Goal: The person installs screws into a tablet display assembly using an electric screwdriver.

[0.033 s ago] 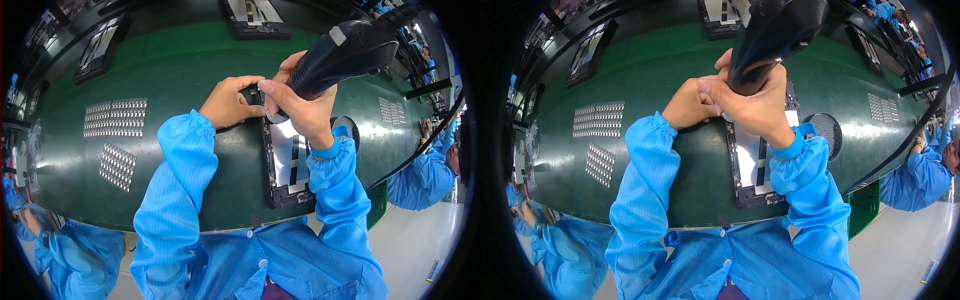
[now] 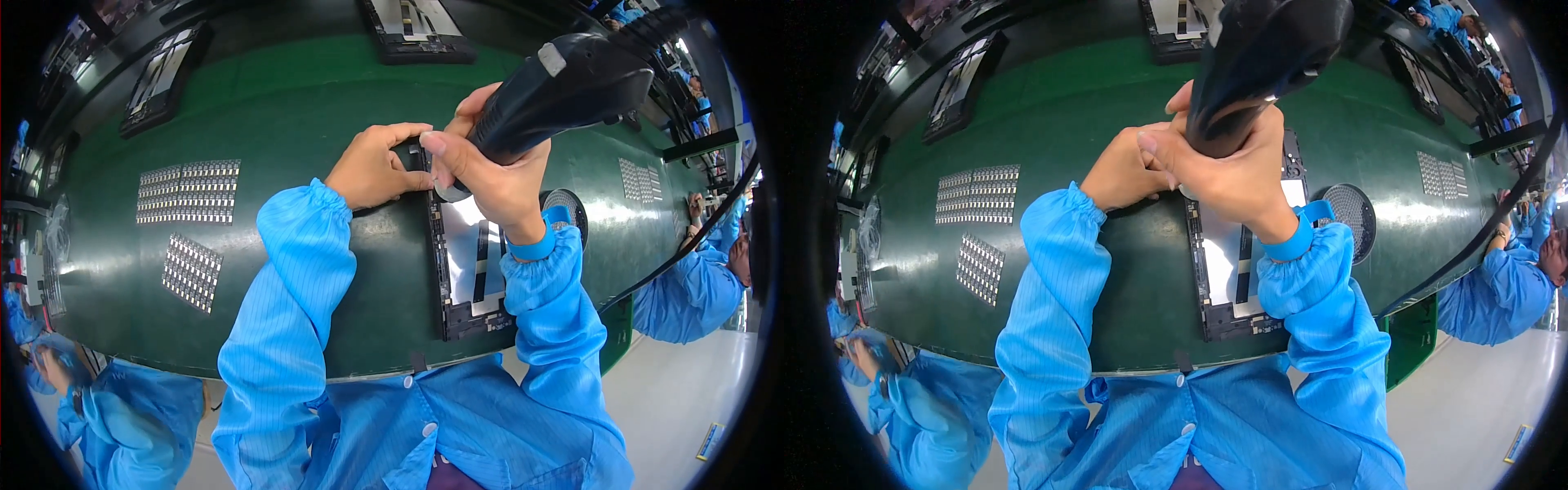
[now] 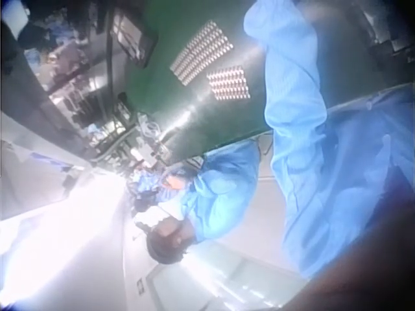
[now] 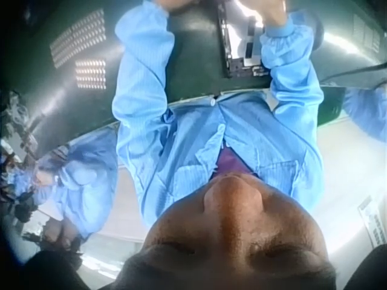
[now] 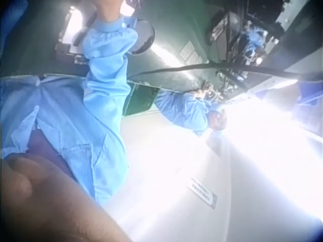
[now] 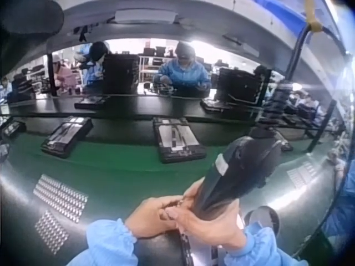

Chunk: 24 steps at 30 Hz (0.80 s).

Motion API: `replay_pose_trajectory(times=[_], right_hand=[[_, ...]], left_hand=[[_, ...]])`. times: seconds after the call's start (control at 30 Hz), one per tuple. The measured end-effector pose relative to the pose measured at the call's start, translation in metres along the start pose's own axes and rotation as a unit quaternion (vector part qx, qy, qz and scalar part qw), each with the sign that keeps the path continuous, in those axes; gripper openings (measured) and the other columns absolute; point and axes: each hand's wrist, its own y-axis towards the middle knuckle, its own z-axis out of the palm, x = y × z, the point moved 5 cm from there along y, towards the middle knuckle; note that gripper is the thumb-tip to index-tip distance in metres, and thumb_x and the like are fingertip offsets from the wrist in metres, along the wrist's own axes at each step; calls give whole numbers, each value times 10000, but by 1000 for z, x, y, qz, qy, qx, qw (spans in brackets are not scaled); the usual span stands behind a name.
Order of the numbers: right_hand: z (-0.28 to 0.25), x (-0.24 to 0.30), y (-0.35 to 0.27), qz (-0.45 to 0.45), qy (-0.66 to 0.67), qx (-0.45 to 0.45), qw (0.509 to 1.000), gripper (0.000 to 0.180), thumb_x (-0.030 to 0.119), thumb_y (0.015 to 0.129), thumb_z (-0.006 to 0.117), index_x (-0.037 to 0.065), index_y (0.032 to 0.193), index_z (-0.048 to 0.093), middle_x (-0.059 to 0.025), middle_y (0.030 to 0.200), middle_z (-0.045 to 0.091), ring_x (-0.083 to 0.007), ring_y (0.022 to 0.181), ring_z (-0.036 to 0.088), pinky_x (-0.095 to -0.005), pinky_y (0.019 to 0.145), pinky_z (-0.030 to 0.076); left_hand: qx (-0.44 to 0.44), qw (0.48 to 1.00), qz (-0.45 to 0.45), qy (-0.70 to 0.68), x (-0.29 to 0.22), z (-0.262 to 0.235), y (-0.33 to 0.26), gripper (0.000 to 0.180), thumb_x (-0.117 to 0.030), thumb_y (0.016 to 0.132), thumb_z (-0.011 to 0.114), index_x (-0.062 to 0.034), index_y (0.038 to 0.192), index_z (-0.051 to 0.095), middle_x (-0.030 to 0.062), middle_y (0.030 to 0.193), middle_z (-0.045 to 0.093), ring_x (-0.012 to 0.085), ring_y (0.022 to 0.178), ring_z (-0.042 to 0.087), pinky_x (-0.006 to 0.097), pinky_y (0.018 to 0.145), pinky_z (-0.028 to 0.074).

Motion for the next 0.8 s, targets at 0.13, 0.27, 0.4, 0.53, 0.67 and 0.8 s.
replay_pose_trajectory(times=[0.13,0.27,0.4,0.53,0.67,0.8], right_hand=[[8,3,-7,-44,-38,58,997,316,-81,727,673,-9,960,473,-82,614,565,-110,502,552,-230,456,449],[8,6,-9,-68,-57,58,994,310,-94,723,667,-8,950,474,-76,624,570,-102,507,551,-224,453,447],[3,4,-9,-59,-62,54,995,305,-108,724,653,-14,950,470,-75,619,569,-112,500,555,-230,455,457],[-15,26,-4,-97,48,-36,993,281,-66,695,701,-28,917,534,-44,593,576,-83,492,550,-197,430,412],[-47,46,-8,-109,-16,-40,993,290,-63,757,619,-2,999,470,-91,621,555,-162,483,553,-298,489,482],[-72,46,-20,-137,33,-72,987,272,-63,727,676,-10,951,531,-59,607,591,-121,490,572,-224,480,463]], left_hand=[[-7,999,41,-4,8,-2,4,611,-98,673,754,31,1212,495,82,710,621,70,526,542,220,488,444],[-1,999,29,22,5,0,2,606,-107,677,753,29,1210,499,84,709,626,75,522,545,220,489,447],[0,1000,23,3,4,2,3,607,-111,678,758,44,1203,496,84,730,629,72,518,541,217,482,447],[-2,1000,7,-20,0,3,0,635,-96,668,769,56,1212,480,74,758,635,63,524,536,201,456,432],[-30,999,-13,-30,-10,3,-3,697,-89,650,783,57,1242,446,129,980,629,63,556,549,203,456,447],[-129,989,5,78,-12,-1,-19,606,-89,696,754,33,1218,470,152,1157,558,77,678,593,202,522,464]])
